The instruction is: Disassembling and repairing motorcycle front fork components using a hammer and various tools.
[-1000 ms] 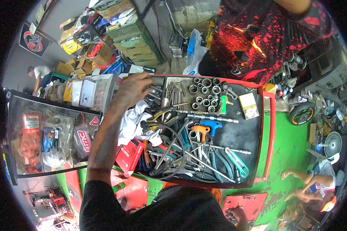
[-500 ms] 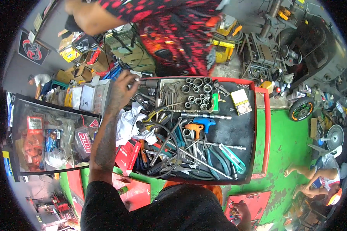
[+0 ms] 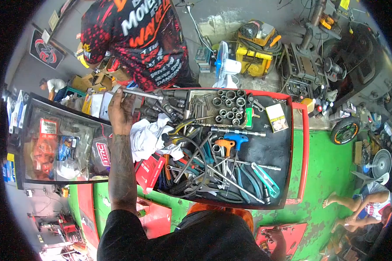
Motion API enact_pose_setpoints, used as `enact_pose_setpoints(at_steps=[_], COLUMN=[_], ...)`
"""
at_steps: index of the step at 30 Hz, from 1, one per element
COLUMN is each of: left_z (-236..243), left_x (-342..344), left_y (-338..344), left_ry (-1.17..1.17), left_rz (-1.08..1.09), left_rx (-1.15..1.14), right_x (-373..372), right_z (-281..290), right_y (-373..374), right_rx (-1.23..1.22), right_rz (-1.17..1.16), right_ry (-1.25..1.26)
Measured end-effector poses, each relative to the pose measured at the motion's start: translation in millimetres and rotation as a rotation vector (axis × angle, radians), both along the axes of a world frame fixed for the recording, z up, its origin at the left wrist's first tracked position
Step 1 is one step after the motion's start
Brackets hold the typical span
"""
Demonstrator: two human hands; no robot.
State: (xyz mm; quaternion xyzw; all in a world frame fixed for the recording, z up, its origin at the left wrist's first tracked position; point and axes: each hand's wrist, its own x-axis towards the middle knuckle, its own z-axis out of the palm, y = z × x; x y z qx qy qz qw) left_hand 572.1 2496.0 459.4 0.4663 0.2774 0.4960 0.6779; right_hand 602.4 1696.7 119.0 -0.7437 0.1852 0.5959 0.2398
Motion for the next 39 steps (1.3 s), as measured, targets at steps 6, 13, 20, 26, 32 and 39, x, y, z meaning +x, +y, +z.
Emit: enact_pose_setpoints(at_steps=[6, 13, 20, 26, 32, 39], left_z=[3, -8, 34, 69, 66, 101], left_x=[-3, 38, 72, 104, 88, 42], left_y=[-3, -86, -152, -219, -327, -390], left_ry=[-0.121, 0.206, 0.213, -0.223, 0.099, -0.101], left_rz=[0.021, -0.472, -0.652, -0.726, -1.015, -1.269], left_rx=[-0.061, 0.378, 0.61, -0.1, 0.744, 0.554], right_x=[1, -8, -56, -164, -219, -303], right_z=[4, 9, 6, -99, 15, 20], right_y=[2, 15, 5, -76, 13, 19], right_rx=[0.127, 0.104, 0.132, 0.482, 0.18, 0.251], right_rz=[-0.215, -0.081, -0.259, -0.513, -1.096, -1.624], right_ry=[-0.041, 0.012, -0.08, -0.043, -0.514, -0.669])
